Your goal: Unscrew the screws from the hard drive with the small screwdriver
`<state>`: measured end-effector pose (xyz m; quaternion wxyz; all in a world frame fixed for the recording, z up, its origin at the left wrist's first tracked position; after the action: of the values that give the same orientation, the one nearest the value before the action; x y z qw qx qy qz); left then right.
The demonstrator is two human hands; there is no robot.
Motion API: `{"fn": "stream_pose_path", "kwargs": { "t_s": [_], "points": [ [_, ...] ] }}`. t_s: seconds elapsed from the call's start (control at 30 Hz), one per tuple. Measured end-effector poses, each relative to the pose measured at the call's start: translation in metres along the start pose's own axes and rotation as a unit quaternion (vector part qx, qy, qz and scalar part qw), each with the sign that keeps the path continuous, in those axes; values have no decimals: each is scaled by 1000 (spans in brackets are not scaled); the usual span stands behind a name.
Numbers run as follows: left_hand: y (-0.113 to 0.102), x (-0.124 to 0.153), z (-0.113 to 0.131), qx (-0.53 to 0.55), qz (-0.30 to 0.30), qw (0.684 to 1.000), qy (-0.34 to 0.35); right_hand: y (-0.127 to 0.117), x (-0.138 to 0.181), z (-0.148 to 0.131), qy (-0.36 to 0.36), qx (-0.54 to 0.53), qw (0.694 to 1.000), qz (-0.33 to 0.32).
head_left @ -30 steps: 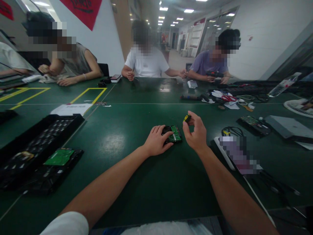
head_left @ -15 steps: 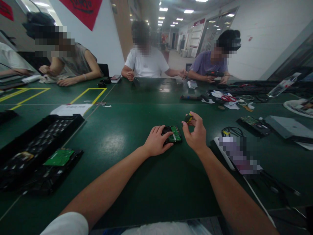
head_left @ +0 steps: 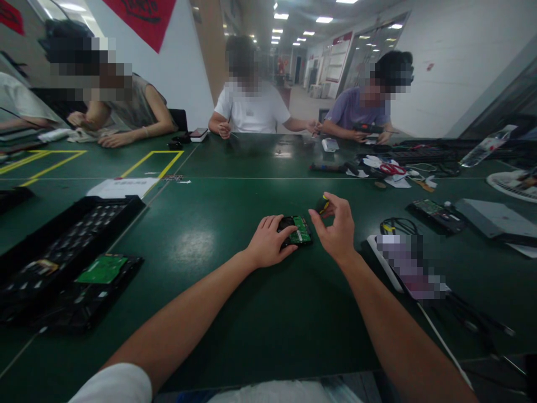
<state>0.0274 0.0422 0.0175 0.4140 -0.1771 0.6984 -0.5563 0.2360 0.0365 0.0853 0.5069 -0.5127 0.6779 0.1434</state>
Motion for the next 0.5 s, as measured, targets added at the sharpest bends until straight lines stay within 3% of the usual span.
{"fn": "stream_pose_path", "kwargs": {
  "t_s": [0.33, 0.5],
  "points": [
    [-1, 0, 0, 9, 2, 1000, -6, 1, 2, 4, 14, -13, 1000, 1],
    [-3, -1, 1, 10, 3, 1000, -8, 2, 1, 2, 11, -35, 999, -31]
  ]
}}
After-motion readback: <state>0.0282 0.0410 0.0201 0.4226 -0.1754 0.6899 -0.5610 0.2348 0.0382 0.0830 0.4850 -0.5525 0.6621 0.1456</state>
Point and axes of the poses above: each hand's wrist, its own x-axis away from the middle knuckle, its own y-axis out of the palm, z = x × y, the point moved 4 cm from there along -x, towards the middle knuckle, and after that the axes turned 14 degrees about -x, right-handed, at the moved point
